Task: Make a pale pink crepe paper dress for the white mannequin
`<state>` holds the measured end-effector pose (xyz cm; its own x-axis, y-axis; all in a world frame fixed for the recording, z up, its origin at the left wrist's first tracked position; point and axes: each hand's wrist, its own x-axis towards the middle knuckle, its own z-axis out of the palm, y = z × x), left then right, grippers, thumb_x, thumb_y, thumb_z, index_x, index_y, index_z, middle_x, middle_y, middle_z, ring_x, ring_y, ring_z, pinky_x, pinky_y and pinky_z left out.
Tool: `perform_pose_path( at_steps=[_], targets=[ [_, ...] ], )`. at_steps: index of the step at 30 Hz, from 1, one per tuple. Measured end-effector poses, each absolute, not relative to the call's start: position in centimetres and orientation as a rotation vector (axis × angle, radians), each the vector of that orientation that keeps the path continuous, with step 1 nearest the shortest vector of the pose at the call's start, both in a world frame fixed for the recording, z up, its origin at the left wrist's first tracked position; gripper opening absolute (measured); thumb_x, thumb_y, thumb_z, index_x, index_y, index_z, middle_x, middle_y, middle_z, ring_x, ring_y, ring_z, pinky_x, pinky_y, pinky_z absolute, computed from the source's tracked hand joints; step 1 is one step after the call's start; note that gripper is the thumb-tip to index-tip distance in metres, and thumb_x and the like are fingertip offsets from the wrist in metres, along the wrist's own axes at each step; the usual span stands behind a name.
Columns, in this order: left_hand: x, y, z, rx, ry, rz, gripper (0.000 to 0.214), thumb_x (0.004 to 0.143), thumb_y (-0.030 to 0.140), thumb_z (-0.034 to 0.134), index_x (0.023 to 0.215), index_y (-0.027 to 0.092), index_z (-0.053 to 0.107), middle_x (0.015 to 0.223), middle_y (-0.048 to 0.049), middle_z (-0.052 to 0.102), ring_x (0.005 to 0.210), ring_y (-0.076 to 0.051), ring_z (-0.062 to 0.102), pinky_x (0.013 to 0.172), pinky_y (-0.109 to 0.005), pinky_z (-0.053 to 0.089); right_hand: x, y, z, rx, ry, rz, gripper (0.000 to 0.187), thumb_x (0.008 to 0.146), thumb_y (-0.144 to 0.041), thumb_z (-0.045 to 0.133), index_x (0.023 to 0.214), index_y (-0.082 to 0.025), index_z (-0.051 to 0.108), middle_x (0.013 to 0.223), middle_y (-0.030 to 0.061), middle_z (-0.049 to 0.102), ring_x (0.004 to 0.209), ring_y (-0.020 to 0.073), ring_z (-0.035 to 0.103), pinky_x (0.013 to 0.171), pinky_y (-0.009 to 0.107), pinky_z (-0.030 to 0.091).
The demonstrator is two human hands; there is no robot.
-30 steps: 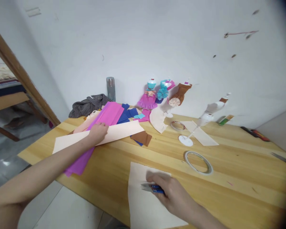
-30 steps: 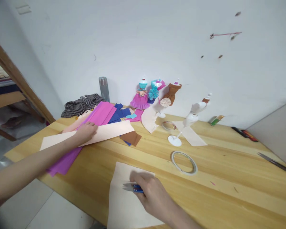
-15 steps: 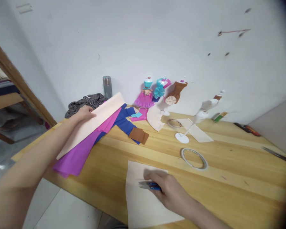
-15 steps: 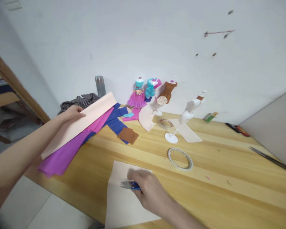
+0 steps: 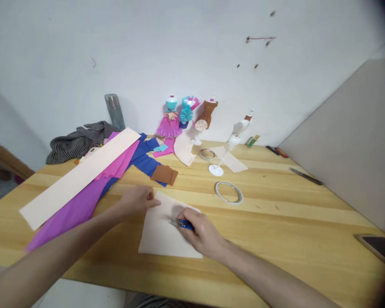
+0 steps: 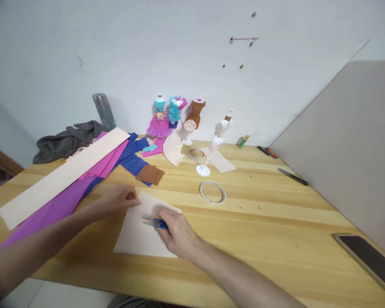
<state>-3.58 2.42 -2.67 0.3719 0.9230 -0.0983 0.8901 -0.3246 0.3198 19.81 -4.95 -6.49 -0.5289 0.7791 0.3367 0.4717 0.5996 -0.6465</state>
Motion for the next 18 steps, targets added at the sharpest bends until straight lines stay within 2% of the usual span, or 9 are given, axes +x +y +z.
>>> perform_pose_path(
  at_steps=[2,4,6,8,10,12,14,16,18],
  targets=[
    [-2.7,3.0,-2.8,2.42,1.582,0.208,0.023,0.084,0.035,0.051,0.08,0.017,0.065,0.078,-0.0071,0.068,0.075,-0.023,0.062,0.065,-0.031,0.043,19.9,-5.2,-6.3,-0.917,-2.212,0.594,0.008,0.081,-0.013,0.044,0.082,-0.021,0.047,0.074,0.0029,0.055,0.066,0.0155,0.05,0.06,0.025,0.039],
    [-2.2,4.4,-2.7,2.532,1.522,0.288,0.025,0.088,0.027,0.046,0.099,0.016,0.065,0.101,-0.0121,0.068,0.097,-0.026,0.061,0.083,-0.036,0.045,20.1,-5.2,-6.2,-0.891,-2.163,0.529,0.005,0.078,-0.016,0.046,0.077,-0.021,0.045,0.07,0.0013,0.051,0.063,0.0148,0.047,0.058,0.025,0.036],
    [-2.0,6.1,-2.9,2.675,1.36,0.333,0.034,0.089,0.026,0.048,0.12,0.018,0.058,0.13,-0.0129,0.058,0.123,-0.027,0.048,0.1,-0.04,0.037,20.8,-4.6,-5.9,-0.996,-2.079,0.496,0.014,0.077,-0.022,0.05,0.067,-0.022,0.04,0.062,-0.0017,0.045,0.056,0.013,0.043,0.055,0.025,0.034],
    [-2.1,7.8,-3.5,2.882,1.088,0.308,0.04,0.09,0.029,0.049,0.128,0.02,0.053,0.143,-0.0122,0.048,0.134,-0.026,0.038,0.107,-0.042,0.032,22.3,-3.4,-5.4,-1.22,-1.966,0.473,0.026,0.08,-0.029,0.05,0.058,-0.022,0.037,0.055,-0.0033,0.04,0.052,0.0121,0.041,0.054,0.025,0.034],
    [-2.7,9.1,-4.4,2.932,1.01,0.283,0.033,0.093,0.033,0.046,0.121,0.022,0.06,0.139,-0.0101,0.053,0.134,-0.026,0.039,0.108,-0.043,0.031,24.6,-1.4,-4.6,-1.44,-1.832,0.406,0.026,0.085,-0.031,0.044,0.062,-0.021,0.048,0.06,-0.0004,0.047,0.059,0.0151,0.048,0.061,0.028,0.04],
    [-3.8,9.9,-5.1,2.945,1.006,0.282,0.032,0.094,0.037,0.043,0.11,0.021,0.066,0.124,-0.0103,0.063,0.127,-0.027,0.046,0.106,-0.045,0.033,27.4,1.1,-4.0,-1.503,-1.775,0.357,0.024,0.085,-0.03,0.042,0.078,-0.019,0.062,0.084,0.0067,0.058,0.081,0.0199,0.056,0.078,0.034,0.044],
    [-5.4,10.5,-5.2,2.947,1.026,0.319,0.033,0.095,0.037,0.041,0.099,0.019,0.069,0.114,-0.0109,0.067,0.119,-0.027,0.051,0.104,-0.045,0.035,30.1,3.8,-3.6,-1.57,-1.718,0.326,0.032,0.085,-0.031,0.042,0.099,-0.017,0.068,0.104,0.0123,0.058,0.103,0.0253,0.054,0.092,0.04,0.04],
    [-7.1,11.0,-4.8,2.94,1.034,0.373,0.033,0.094,0.035,0.043,0.082,0.021,0.071,0.098,-0.0084,0.071,0.112,-0.026,0.053,0.103,-0.044,0.035,32.1,6.1,-3.5,-1.594,-1.718,0.344,0.036,0.083,-0.028,0.044,0.108,-0.017,0.068,0.106,0.0129,0.059,0.111,0.0274,0.051,0.096,0.043,0.039],
    [-8.8,11.3,-4.1,2.916,1.06,0.459,0.035,0.092,0.035,0.046,0.068,0.021,0.069,0.083,-0.006,0.071,0.102,-0.024,0.056,0.101,-0.041,0.037,33.1,7.9,-3.6,-1.566,-1.764,0.389,0.039,0.081,-0.026,0.046,0.112,-0.017,0.068,0.102,0.0111,0.061,0.107,0.0261,0.054,0.092,0.041,0.043]
  ],
)
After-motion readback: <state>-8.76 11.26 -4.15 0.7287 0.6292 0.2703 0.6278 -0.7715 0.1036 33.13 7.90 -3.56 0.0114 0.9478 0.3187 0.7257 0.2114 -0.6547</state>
